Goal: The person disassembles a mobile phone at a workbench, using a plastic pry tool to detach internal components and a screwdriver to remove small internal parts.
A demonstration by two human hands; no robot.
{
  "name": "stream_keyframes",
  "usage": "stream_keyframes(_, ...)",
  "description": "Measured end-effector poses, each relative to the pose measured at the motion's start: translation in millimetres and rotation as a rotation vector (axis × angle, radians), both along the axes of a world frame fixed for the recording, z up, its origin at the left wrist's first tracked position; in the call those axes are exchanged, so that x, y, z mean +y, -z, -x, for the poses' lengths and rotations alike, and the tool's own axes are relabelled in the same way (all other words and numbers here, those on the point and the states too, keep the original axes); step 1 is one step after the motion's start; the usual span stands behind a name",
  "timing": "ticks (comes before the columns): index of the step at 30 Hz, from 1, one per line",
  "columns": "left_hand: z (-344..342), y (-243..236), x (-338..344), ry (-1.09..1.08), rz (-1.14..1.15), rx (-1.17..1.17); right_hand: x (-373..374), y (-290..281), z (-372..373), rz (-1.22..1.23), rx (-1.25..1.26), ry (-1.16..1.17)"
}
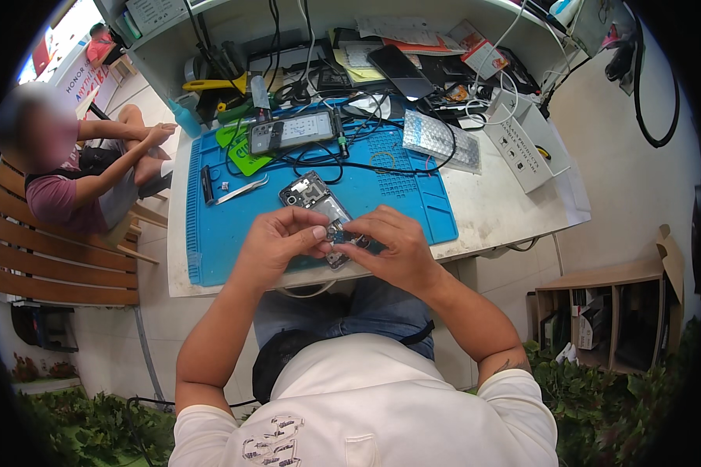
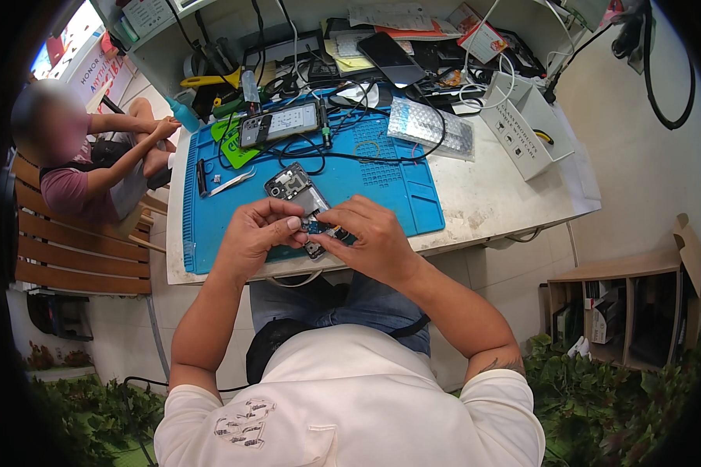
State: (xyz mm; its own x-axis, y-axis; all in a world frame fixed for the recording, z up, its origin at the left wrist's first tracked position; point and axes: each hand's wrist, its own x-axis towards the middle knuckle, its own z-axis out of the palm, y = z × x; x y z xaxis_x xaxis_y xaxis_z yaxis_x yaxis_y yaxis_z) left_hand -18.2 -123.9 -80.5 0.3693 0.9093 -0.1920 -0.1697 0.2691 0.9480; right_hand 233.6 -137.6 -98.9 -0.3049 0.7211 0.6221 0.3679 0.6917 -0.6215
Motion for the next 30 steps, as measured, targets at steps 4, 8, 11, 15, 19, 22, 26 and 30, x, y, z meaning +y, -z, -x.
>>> stream_keyframes(4, -1, -1, 0, -0.002, 0.006, 0.002, -1, 1, 0, 0.049, 0.025, -0.004)
stream_keyframes(8, 0, -6, 2, 0.008, -0.016, 0.062, -3, -2, -2, 0.075, 0.023, 0.008)
stream_keyframes(11, 8, -5, 12, -0.029, -0.196, 0.147, -3, 0, -10, 0.073, 0.041, 0.037)
stream_keyframes(15, 22, -24, 32, 0.033, -0.464, 0.395, -3, -4, -20, 0.153, 0.056, 0.081)
stream_keyframes(19, 19, -55, 42, 0.291, -0.827, 0.754, 2, 1, -33, 0.131, 0.06, 0.134)
stream_keyframes(22, 12, -67, 47, 0.461, -0.852, 0.966, 5, 9, -37, 0.141, 0.087, 0.149)
stream_keyframes(26, 9, -60, 59, 0.606, -0.896, 1.037, 3, 7, -36, 0.255, 0.155, 0.15)
stream_keyframes(30, 1, -63, 70, 0.714, -0.893, 1.105, 3, 10, -37, 0.272, 0.177, 0.147)
